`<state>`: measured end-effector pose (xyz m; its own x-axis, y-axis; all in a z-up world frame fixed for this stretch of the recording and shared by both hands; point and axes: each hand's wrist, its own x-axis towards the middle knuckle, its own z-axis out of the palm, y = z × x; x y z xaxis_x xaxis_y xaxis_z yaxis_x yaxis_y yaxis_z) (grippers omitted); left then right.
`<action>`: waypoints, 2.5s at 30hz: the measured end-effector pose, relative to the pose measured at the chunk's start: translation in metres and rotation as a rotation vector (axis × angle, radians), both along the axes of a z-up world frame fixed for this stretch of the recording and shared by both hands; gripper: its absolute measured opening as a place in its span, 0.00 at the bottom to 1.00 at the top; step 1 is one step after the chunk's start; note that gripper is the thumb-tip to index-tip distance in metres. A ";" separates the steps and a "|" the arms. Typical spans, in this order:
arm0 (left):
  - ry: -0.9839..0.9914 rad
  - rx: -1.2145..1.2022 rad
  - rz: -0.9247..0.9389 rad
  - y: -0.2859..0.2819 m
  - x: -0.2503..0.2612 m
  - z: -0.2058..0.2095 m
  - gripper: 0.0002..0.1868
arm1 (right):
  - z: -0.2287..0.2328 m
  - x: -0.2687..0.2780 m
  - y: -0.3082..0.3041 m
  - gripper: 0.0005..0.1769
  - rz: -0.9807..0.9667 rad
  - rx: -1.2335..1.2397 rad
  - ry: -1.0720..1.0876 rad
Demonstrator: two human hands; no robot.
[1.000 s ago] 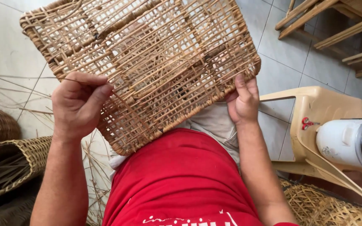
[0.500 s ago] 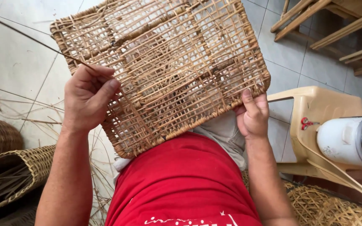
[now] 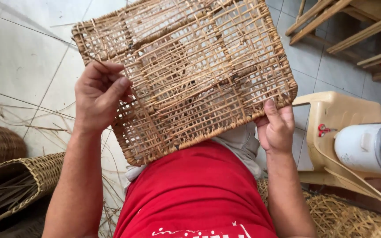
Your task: Weaving thin rattan strips into a rectangular frame to create a furniture component.
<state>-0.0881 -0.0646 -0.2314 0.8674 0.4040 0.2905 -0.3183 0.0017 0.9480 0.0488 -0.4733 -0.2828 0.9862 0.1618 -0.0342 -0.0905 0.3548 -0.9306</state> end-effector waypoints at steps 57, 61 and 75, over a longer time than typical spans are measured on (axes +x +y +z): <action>0.253 0.891 0.332 -0.040 -0.059 0.033 0.51 | 0.086 -0.040 0.187 0.05 0.900 -0.388 -0.397; 0.431 0.063 0.033 -0.067 -0.079 0.031 0.36 | 0.076 -0.036 0.190 0.02 0.871 -0.413 -0.471; 0.481 -0.325 -0.080 -0.069 -0.104 0.013 0.11 | 0.106 -0.037 0.194 0.03 0.851 -0.522 -0.463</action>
<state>-0.1921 -0.1341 -0.2187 0.9024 0.3345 -0.2716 0.1609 0.3231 0.9326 0.0118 -0.2791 -0.1765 0.4937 0.8683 0.0482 0.2779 -0.1049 -0.9549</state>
